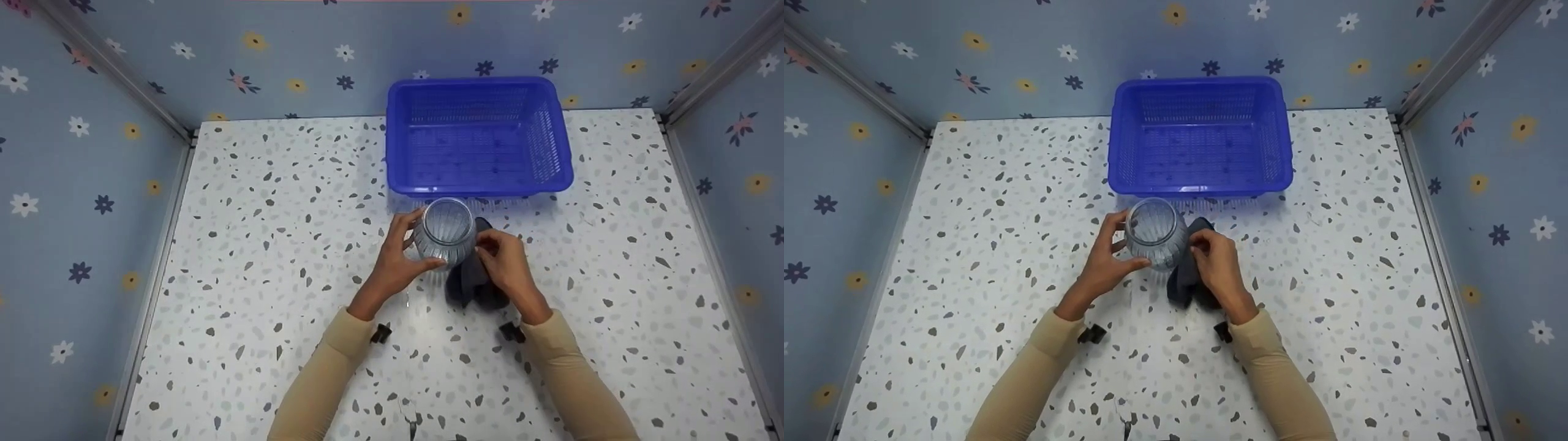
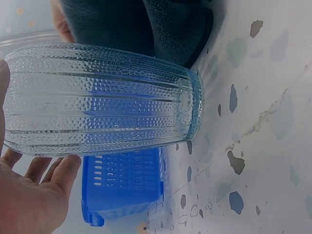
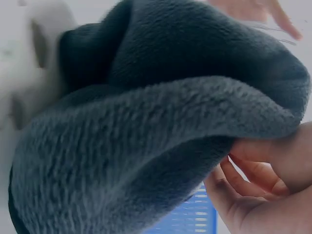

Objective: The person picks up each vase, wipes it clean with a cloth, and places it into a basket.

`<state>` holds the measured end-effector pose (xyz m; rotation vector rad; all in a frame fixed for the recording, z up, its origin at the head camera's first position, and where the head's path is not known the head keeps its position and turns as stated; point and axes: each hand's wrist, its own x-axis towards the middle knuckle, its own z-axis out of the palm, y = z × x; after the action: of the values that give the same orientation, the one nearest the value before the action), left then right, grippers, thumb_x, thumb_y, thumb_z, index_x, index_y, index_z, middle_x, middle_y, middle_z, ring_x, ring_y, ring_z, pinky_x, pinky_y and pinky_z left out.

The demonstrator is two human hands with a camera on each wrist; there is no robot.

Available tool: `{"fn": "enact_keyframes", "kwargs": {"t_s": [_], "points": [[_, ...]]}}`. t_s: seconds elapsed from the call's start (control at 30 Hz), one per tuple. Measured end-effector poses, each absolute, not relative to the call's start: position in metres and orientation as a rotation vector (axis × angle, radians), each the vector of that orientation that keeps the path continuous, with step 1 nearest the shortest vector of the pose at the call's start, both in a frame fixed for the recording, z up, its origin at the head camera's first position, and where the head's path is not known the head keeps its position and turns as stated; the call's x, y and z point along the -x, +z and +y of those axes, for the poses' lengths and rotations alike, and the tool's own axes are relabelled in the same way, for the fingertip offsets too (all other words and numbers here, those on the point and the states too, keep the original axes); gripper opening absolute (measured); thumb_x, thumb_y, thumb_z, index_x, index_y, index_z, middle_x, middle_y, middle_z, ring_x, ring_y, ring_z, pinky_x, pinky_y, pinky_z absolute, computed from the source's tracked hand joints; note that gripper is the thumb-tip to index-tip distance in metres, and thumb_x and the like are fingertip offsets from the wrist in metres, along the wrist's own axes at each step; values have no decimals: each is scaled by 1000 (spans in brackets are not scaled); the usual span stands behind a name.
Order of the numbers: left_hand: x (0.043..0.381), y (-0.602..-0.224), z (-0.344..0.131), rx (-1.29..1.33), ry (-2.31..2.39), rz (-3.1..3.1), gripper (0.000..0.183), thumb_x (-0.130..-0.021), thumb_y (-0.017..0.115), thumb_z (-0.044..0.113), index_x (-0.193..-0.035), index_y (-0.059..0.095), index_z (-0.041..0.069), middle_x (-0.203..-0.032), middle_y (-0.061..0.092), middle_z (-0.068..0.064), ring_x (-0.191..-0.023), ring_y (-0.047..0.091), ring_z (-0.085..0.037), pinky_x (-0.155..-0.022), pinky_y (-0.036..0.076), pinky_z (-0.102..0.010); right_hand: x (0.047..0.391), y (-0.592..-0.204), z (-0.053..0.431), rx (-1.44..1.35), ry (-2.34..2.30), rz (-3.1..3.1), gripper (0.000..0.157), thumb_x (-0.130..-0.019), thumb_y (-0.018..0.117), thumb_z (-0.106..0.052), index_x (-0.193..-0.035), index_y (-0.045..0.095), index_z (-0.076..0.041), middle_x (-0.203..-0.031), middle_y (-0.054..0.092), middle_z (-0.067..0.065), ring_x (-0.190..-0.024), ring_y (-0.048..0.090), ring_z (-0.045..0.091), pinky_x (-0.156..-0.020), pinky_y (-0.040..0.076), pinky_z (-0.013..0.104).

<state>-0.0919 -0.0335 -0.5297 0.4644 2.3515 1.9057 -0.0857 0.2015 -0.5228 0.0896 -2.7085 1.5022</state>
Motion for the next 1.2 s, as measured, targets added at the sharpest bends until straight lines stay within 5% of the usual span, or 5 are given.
{"fn": "enact_keyframes", "kwargs": {"t_s": [0.43,0.83,1.2], "points": [[92,-527,-32,-452,1910,2339,96,-79,95,20,-159,43,13,-148,45,-10,-144,46,-31,-116,47,-48,90,-537,202,-83,1460,-2789,13,-87,67,18,-97,73,13,-89,73,24,-83,70,37,-75,57,35],[92,-527,-33,-453,1919,2334,96,-79,95,21,-160,43,15,-148,45,-9,-143,47,-29,-116,47,-48,78,-493,201,-57,1535,-2554,13,-92,70,15,-101,76,8,-96,76,21,-88,71,29,-76,53,14],[91,-526,-34,-469,1912,2336,95,-81,94,22,-160,42,16,-146,45,-9,-142,47,-29,-118,45,-48,74,-454,192,-211,1435,-2450,11,-93,73,11,-102,78,7,-101,76,18,-88,72,26,-77,53,12]]}}
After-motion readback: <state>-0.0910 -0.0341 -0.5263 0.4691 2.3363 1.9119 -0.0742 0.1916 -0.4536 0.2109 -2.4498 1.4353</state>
